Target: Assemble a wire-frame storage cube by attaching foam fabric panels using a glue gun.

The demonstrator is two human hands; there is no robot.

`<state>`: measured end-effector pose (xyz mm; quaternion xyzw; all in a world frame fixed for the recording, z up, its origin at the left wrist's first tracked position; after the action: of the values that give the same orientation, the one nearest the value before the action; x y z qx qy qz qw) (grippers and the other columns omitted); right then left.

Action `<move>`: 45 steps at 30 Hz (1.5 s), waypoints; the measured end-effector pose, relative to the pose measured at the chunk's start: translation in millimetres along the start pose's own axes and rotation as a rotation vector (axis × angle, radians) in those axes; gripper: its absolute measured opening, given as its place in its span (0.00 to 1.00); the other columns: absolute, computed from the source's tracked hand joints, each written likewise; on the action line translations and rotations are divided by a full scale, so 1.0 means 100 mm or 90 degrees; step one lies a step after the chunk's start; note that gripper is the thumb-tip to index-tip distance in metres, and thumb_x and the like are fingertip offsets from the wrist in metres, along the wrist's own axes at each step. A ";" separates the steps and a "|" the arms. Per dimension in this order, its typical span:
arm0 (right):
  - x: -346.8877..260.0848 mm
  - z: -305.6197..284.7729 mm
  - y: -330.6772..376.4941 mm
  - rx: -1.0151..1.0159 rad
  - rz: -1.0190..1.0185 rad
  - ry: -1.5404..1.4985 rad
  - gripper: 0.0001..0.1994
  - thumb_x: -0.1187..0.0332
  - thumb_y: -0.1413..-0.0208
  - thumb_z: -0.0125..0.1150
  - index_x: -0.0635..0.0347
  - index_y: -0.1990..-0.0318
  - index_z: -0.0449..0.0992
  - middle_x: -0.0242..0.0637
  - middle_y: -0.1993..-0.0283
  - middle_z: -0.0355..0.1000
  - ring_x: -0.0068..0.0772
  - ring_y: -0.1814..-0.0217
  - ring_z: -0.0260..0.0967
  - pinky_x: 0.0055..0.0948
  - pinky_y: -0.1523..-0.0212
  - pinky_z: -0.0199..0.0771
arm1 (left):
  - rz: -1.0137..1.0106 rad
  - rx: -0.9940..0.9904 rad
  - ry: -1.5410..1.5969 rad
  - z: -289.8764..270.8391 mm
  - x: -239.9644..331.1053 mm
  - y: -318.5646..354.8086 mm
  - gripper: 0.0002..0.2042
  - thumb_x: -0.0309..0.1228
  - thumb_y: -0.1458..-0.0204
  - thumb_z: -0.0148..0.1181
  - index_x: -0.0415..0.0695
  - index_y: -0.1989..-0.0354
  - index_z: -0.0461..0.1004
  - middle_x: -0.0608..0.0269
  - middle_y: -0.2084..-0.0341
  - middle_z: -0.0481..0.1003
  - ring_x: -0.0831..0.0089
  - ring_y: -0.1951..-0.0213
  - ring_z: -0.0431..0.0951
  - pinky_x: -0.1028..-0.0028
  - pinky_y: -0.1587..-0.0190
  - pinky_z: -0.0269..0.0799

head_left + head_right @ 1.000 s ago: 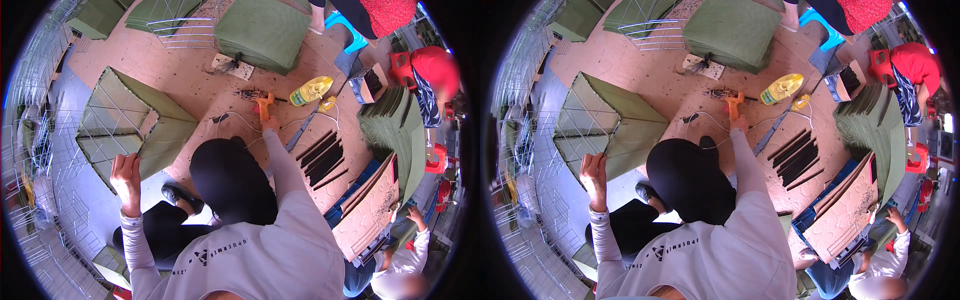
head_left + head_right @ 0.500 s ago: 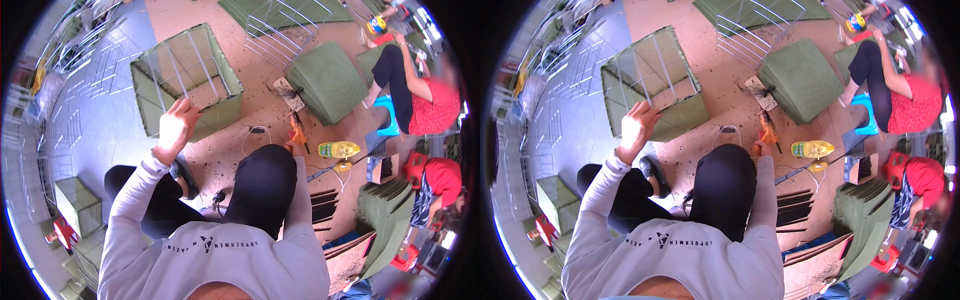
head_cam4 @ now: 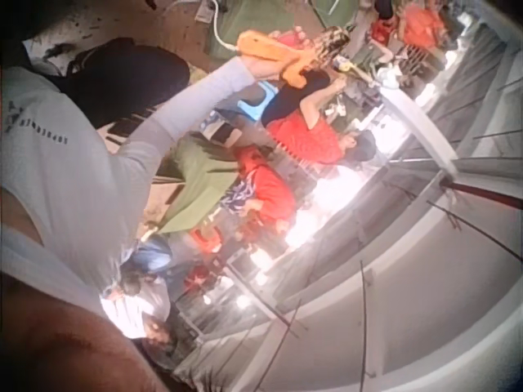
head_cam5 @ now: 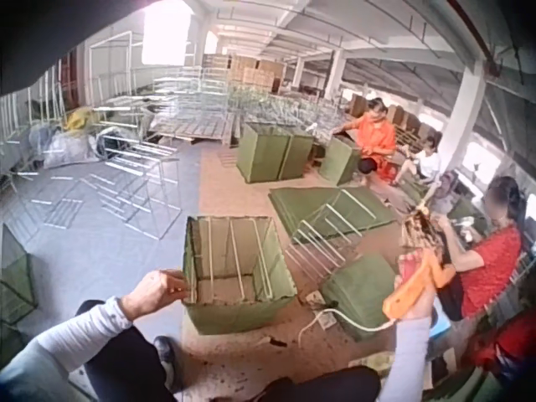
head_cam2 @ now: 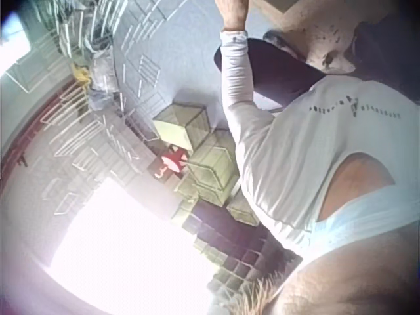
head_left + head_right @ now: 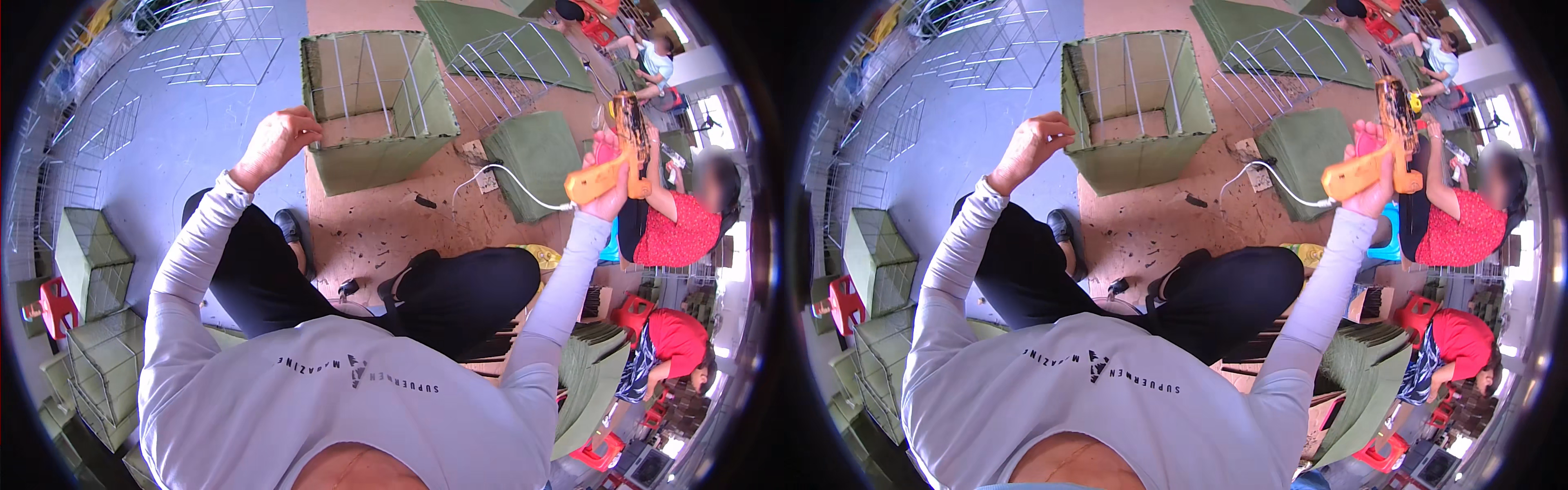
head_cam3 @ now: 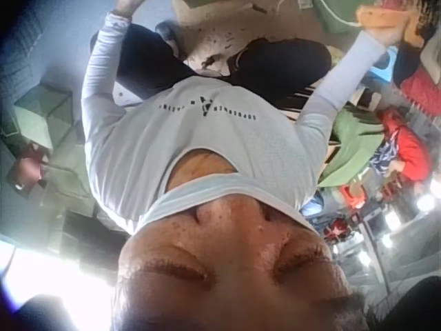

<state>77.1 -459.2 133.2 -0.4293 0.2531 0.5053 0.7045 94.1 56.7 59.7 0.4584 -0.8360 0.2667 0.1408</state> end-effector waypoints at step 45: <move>2.43 2.26 2.08 -0.072 0.379 0.064 0.06 0.76 0.44 0.53 0.61 0.59 0.67 0.34 0.63 0.67 0.35 0.53 0.66 0.31 0.49 0.65 | 0.002 -0.107 0.145 0.21 -0.77 -0.17 0.11 0.17 0.58 0.61 0.36 0.63 0.78 0.56 0.62 0.78 0.63 0.65 0.79 0.69 0.60 0.75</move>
<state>-46.1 -119.4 -17.5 -0.3992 0.3740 0.6807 0.4873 150.2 91.0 11.0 0.4107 -0.8345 0.2462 0.2725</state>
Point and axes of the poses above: each hand's wrist, its own y-axis away from the middle knuckle, its own z-axis out of the palm, x = y × z, the point moved 4 cm from there along -y, towards the middle knuckle
